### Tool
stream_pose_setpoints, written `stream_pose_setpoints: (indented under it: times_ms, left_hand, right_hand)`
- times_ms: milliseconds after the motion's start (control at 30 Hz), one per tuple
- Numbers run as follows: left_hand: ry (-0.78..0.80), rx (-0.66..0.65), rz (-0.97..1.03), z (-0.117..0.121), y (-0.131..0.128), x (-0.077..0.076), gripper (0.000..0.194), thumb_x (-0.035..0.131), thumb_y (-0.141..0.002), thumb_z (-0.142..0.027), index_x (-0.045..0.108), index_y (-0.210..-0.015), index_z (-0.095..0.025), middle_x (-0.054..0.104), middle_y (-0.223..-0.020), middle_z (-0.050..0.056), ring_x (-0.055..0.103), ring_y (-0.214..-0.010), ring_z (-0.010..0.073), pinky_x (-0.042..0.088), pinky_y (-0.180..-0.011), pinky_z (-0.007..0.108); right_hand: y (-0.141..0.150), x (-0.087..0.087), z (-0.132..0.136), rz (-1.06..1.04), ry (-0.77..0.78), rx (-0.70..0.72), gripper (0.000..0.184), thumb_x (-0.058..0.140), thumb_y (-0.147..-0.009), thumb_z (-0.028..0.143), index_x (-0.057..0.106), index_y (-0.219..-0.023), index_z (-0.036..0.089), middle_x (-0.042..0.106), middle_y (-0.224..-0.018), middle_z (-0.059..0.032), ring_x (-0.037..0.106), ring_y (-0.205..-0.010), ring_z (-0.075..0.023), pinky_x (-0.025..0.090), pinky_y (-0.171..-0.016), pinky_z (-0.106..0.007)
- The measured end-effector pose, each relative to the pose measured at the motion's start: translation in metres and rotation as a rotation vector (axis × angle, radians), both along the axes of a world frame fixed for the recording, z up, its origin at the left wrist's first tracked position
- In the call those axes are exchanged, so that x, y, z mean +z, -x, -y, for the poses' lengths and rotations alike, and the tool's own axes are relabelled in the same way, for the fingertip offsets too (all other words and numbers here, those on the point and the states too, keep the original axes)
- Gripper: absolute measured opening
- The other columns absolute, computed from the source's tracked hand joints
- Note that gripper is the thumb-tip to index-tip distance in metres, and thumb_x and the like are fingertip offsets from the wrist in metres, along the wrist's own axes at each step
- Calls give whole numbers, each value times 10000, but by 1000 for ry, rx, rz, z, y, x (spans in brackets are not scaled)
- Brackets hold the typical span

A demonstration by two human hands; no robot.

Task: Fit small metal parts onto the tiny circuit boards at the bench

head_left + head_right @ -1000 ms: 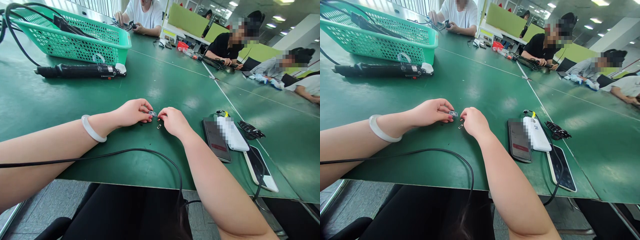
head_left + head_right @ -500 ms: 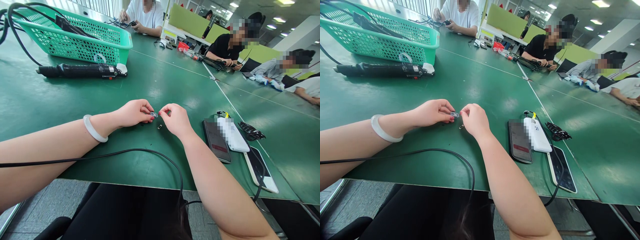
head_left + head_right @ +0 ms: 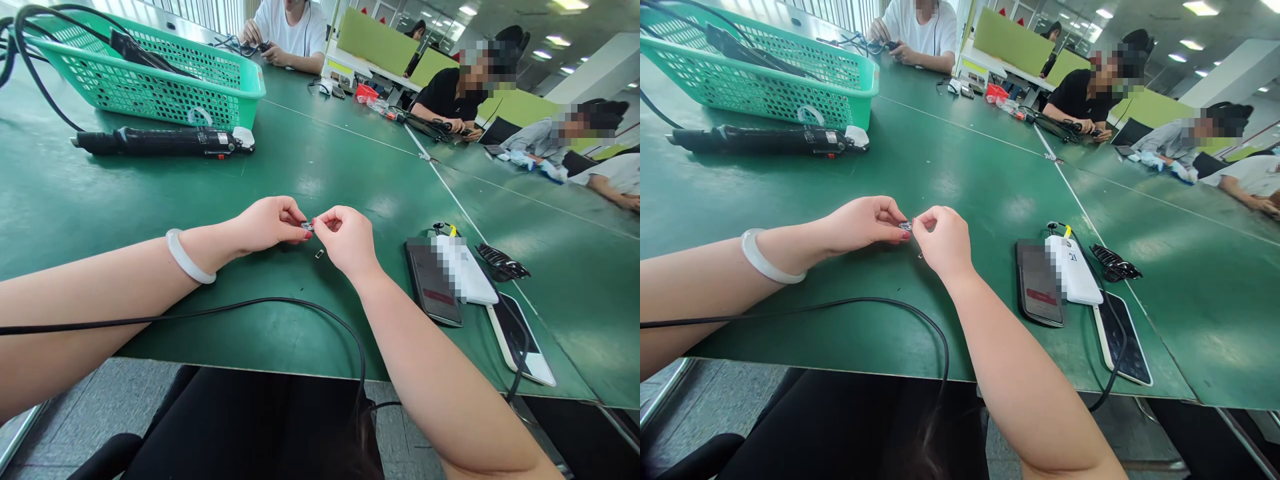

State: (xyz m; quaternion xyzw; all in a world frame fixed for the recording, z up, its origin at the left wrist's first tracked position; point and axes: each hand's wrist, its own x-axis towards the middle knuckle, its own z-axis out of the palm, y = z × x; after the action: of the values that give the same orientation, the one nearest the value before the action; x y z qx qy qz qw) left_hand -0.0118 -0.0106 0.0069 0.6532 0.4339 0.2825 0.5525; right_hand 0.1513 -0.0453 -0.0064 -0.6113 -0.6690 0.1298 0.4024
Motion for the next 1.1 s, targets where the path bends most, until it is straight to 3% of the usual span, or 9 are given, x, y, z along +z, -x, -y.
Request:
stream_pose_setpoints:
  times_ms: [233, 433, 567, 633, 767, 833, 967, 1033, 1100]
  left_hand:
    - [119, -11, 166, -2, 0, -4, 249, 765, -662, -172, 562, -804, -142, 704, -732, 43, 677, -744, 155, 524, -742, 323]
    - [172, 15, 225, -5, 1, -4, 268, 772, -676, -197, 555, -816, -128, 700, -736, 47, 679, -761, 152, 520, -749, 315]
    - [183, 58, 227, -4, 0, -2, 268, 772, -679, -196, 551, -814, -124, 697, -732, 49, 673, -746, 143, 517, -754, 311]
    - [179, 82, 213, -4, 0, -2, 278, 779, -672, -207, 550, -807, -125, 697, -726, 54, 670, -731, 141, 516, -754, 312]
    - [167, 98, 174, -4, 0, -3, 294, 785, -666, -235, 550, -808, -130, 703, -727, 63, 664, -704, 138, 517, -754, 313]
    - [160, 100, 162, -4, 0, -4, 286, 779, -673, -235, 550, -811, -133, 705, -739, 63, 663, -698, 135, 517, -754, 312]
    - [165, 134, 160, -4, 0, -3, 249, 757, -696, -207, 545, -807, -138, 693, -716, 42, 656, -670, 122, 511, -734, 294]
    - [165, 158, 160, -4, -1, -2, 226, 741, -713, -201, 540, -799, -143, 682, -683, 32, 647, -642, 117, 503, -713, 285]
    - [159, 189, 157, -4, -1, -1, 207, 728, -724, -191, 536, -790, -147, 672, -659, 24, 639, -623, 114, 498, -703, 284]
  right_hand:
    - [-2, 6, 2, -46, 5, 15, 148, 585, -774, 243, 689, -685, 187, 661, -730, -9, 525, -614, -112, 412, -613, -263]
    - [-4, 8, 4, 21, -79, 95, 184, 555, -815, 204, 733, -769, 210, 685, -785, -11, 540, -650, -113, 410, -608, -257]
    - [-10, 12, 3, 48, -84, 47, 183, 552, -819, 216, 733, -795, 206, 684, -829, -24, 534, -650, -114, 411, -622, -268]
    - [-16, 16, 4, 81, 2, 27, 137, 597, -783, 237, 727, -754, 206, 673, -794, -19, 515, -619, -112, 398, -610, -274]
    - [-28, 23, 5, 192, 374, 132, 49, 690, -683, 240, 716, -718, 217, 614, -632, 15, 490, -569, -110, 358, -562, -270]
    - [-28, 23, 7, 214, 427, 169, 69, 697, -683, 260, 714, -739, 225, 605, -633, 23, 485, -564, -105, 349, -552, -265]
    - [-12, 17, 10, 244, 311, 283, 161, 689, -720, 380, 722, -793, 241, 629, -751, 13, 501, -631, -106, 366, -583, -265]
    - [0, 12, 10, 270, 228, 329, 197, 674, -751, 355, 720, -910, 248, 634, -803, 5, 513, -681, -112, 375, -606, -263]
    - [11, 7, 10, 312, 193, 331, 156, 661, -769, 303, 720, -889, 223, 639, -822, -10, 524, -715, -122, 379, -618, -265]
